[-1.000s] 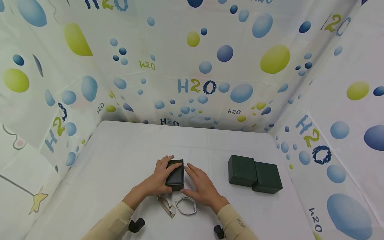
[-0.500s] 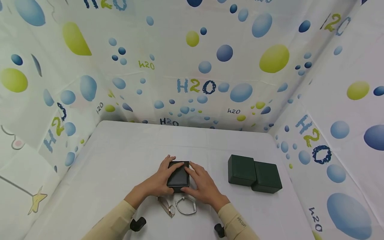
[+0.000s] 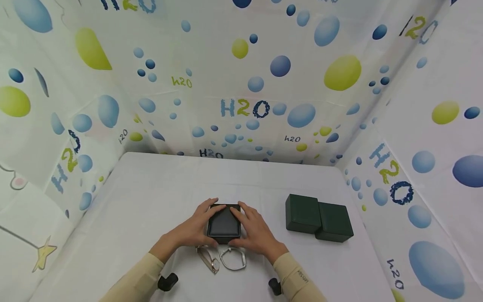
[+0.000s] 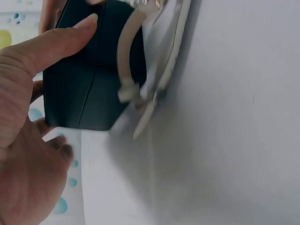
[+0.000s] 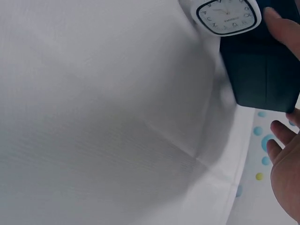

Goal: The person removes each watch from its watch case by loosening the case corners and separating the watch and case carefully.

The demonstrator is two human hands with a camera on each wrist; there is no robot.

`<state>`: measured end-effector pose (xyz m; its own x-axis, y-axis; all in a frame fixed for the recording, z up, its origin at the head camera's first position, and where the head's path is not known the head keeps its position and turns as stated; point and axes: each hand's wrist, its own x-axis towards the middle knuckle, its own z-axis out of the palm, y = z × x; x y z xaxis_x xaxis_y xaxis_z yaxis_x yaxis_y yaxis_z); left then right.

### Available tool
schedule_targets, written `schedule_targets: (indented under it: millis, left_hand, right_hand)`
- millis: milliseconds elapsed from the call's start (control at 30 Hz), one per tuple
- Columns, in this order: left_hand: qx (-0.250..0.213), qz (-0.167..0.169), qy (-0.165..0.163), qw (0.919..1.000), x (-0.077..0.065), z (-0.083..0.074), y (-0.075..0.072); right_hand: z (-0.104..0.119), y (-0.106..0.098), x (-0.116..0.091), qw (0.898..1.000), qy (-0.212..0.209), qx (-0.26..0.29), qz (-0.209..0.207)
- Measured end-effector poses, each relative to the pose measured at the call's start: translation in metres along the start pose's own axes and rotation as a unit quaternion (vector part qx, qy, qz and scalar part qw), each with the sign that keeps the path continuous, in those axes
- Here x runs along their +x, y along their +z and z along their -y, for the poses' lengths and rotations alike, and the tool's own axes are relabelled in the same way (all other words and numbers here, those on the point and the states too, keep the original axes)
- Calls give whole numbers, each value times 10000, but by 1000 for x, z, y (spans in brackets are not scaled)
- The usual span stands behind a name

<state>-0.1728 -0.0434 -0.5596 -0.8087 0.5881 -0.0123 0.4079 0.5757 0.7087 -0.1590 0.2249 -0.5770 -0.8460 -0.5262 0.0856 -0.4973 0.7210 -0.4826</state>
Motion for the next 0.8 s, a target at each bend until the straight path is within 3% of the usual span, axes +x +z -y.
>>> schedule_targets:
  millis: [333,600,800]
  left_hand:
    - [539,-126,-138,9984,-6,10,5]
    - [-52,-133,-160,9998,-11,16,-5]
    - [-130,-165,-223,9995,-13,18,-13]
  right_hand:
    - [1,7,3,9998,74,-174,-96]
    - [0,9,4,10000,65,-47,-53]
    - [-2,7,4,9999,105,-39,78]
